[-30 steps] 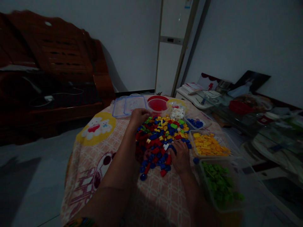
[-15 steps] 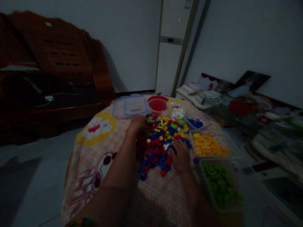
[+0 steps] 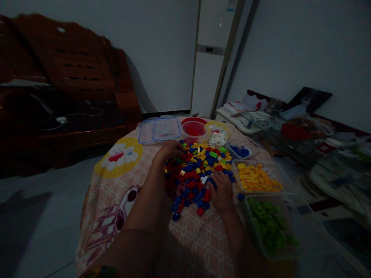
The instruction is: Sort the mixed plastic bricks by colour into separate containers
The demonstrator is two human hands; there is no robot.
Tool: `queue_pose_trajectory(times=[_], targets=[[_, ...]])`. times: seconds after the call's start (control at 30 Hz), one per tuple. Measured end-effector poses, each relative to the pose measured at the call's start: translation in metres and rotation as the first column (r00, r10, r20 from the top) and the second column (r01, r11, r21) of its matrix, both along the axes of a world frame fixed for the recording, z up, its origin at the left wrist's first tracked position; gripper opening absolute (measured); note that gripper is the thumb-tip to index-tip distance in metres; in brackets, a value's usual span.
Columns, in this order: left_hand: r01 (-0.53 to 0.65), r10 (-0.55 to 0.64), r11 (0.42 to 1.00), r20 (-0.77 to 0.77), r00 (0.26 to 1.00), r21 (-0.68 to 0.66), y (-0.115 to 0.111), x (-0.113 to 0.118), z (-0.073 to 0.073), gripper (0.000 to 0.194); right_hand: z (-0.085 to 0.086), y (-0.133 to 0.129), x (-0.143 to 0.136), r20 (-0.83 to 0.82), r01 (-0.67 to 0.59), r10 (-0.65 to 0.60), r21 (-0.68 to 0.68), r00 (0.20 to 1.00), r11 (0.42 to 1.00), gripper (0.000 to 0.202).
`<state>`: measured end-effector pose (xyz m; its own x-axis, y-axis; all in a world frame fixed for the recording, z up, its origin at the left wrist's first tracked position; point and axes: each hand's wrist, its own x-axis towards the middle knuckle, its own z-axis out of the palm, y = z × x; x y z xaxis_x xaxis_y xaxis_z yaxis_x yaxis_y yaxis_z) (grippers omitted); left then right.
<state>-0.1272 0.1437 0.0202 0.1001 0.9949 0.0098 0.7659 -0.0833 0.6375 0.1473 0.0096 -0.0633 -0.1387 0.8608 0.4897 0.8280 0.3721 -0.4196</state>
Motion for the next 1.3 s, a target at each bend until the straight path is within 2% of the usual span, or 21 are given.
queue_pose_trajectory(times=[0.23,0.33,0.43,0.53,0.67,0.83,0.97,1.1,1.2,1.3], targets=[[0.035,-0.035,0.999,0.156,0.987,0.004,0.0,-0.002,-0.003,0.016,-0.001,0.0,-0.001,0.002,0.007,-0.007,0.009,1.0,1.0,0.031],[0.03,-0.029,1.0,0.22,0.975,-0.001,-0.004,-0.005,0.003,0.012,0.0,0.0,-0.001,-0.002,0.006,-0.006,0.005,1.0,1.0,0.032],[-0.044,0.036,0.999,0.323,0.946,0.017,-0.009,-0.005,0.011,0.013,0.0,0.0,-0.001,-0.017,0.009,-0.009,0.007,1.0,1.0,0.031],[-0.12,0.079,0.991,0.466,0.881,0.06,-0.012,-0.001,0.018,0.013,-0.001,0.0,-0.001,-0.031,0.007,-0.006,0.015,1.0,1.0,0.03],[-0.139,0.017,0.981,0.653,0.757,0.137,-0.013,0.008,0.025,0.017,-0.002,0.0,-0.001,-0.022,-0.001,0.001,0.008,1.0,1.0,0.031],[-0.2,-0.07,0.945,0.76,0.647,0.257,-0.003,0.019,0.019,0.023,-0.001,0.0,-0.001,-0.017,0.009,-0.009,0.013,1.0,1.0,0.03],[-0.18,-0.123,0.935,0.755,0.644,0.305,0.006,0.027,0.005,0.03,-0.001,0.001,-0.002,-0.027,0.005,-0.004,0.018,1.0,1.0,0.03],[-0.099,-0.184,0.938,0.718,0.671,0.332,0.011,0.032,-0.007,0.047,0.0,0.0,-0.002,-0.025,0.01,-0.01,0.007,1.0,1.0,0.031],[-0.076,-0.189,0.941,0.701,0.688,0.329,0.013,0.029,-0.01,0.054,0.0,-0.001,-0.001,-0.016,0.011,-0.011,0.0,1.0,1.0,0.031],[-0.102,-0.161,0.938,0.676,0.719,0.332,0.014,0.021,-0.009,0.052,0.0,-0.001,-0.002,-0.009,0.007,-0.007,-0.001,1.0,1.0,0.031]])
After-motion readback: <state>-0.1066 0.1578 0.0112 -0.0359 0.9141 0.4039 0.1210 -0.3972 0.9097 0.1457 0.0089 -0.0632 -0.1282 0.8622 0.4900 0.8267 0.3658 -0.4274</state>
